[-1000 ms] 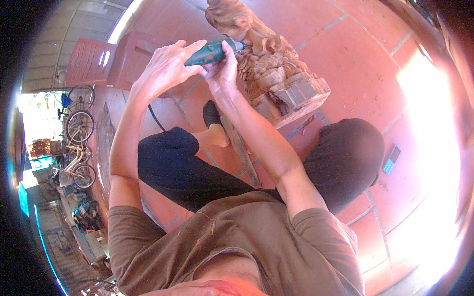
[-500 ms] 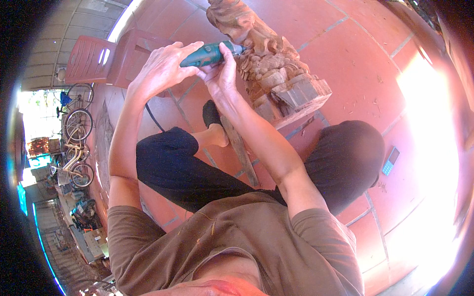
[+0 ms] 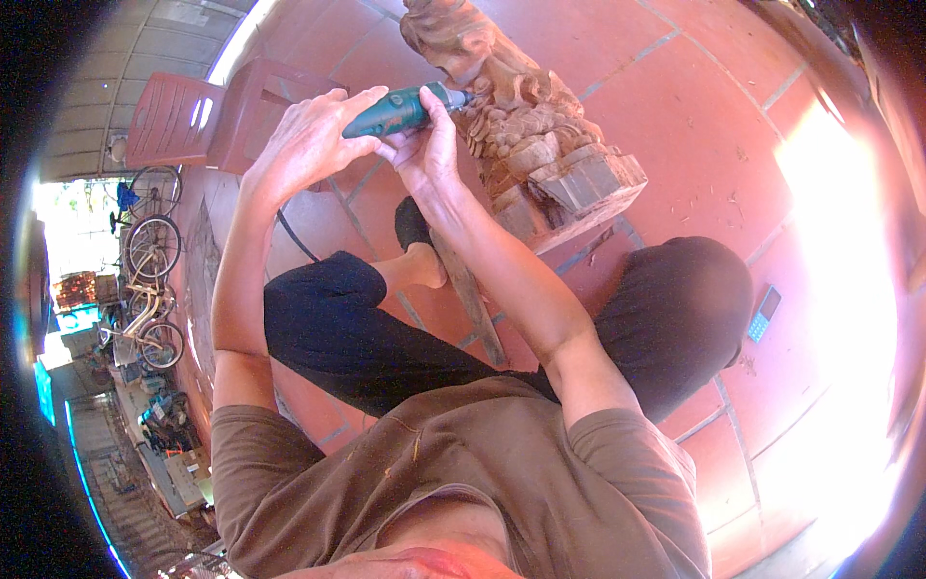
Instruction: The person sits on the floor and uses a handheld rotary tool to carve details into a wooden sculpture. They hold the tool with both hands and carefully guide it along the surface of the wood, creating fine grooves and textures.
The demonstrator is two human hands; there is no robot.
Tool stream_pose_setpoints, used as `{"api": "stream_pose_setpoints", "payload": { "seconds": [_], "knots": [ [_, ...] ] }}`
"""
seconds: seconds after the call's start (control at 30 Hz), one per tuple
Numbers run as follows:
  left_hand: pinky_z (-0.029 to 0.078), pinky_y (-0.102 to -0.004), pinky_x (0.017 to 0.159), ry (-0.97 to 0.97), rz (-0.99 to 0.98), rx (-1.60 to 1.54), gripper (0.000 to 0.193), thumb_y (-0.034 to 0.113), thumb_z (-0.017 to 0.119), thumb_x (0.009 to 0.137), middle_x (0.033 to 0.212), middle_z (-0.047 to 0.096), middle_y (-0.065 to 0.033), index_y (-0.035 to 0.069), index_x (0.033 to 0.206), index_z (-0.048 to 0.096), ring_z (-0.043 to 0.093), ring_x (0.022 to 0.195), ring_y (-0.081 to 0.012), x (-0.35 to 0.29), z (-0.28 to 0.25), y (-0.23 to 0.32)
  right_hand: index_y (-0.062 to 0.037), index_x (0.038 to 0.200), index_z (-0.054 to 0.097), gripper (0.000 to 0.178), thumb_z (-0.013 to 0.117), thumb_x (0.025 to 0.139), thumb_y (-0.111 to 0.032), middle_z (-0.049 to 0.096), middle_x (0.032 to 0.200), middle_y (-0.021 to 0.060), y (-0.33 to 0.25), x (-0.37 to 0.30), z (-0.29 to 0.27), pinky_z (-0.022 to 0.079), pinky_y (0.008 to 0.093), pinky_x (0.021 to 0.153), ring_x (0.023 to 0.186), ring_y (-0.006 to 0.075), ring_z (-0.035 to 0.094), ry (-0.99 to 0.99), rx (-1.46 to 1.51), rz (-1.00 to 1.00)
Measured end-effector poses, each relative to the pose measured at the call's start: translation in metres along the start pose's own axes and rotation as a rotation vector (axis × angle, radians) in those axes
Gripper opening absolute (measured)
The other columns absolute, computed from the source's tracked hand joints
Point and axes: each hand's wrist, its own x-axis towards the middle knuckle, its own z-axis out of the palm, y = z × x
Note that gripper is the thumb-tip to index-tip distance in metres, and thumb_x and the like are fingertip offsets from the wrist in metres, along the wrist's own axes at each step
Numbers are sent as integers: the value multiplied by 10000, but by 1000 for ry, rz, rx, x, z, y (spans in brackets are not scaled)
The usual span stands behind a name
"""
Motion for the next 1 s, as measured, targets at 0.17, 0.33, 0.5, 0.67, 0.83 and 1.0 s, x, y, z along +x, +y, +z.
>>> {"api": "stream_pose_setpoints", "payload": {
  "seconds": [0.17,0.33,0.5,0.67,0.83,1.0],
  "knots": [
    [504,-482,862,-12,7,21,524,250,713,856,947,647,-255,70,1324,559,656,933,-414,0,-3,2,-93,1077,543,332,591,935,-389,661,1032,88,-1,-1,0,576,520,837,971,265,689,-12,-12,-11],
    [499,-487,860,-16,-4,11,512,252,714,856,944,646,-256,68,1310,563,654,938,-417,-1,-2,2,-89,1088,542,342,596,933,-388,664,1048,93,-1,-2,1,563,545,854,986,277,687,11,-5,-9],
    [494,-489,863,-7,0,8,530,250,714,854,947,644,-255,70,1327,556,649,937,-418,-2,0,-1,-58,1101,547,374,609,938,-389,665,1068,115,-1,-2,2,575,510,858,995,296,680,18,14,2],
    [501,-475,797,35,5,-35,604,250,737,806,962,649,-220,148,1372,551,636,893,-413,-4,8,-11,-81,1102,545,353,629,925,-374,663,1061,102,0,-2,2,568,543,852,1006,296,679,5,6,22],
    [500,-481,859,-4,-30,-81,587,275,735,826,1015,659,-234,74,1346,553,643,969,-408,-11,5,-16,-99,1107,542,365,682,899,-363,639,1064,77,8,4,-6,572,561,828,1001,267,668,-2,-12,79],
    [510,-483,849,65,-11,-97,610,290,734,826,1047,657,-233,83,1363,533,640,968,-419,-16,19,-25,-109,1112,543,361,683,898,-364,633,1089,75,9,7,-7,571,557,832,1025,270,656,38,-26,85]
  ]
}}
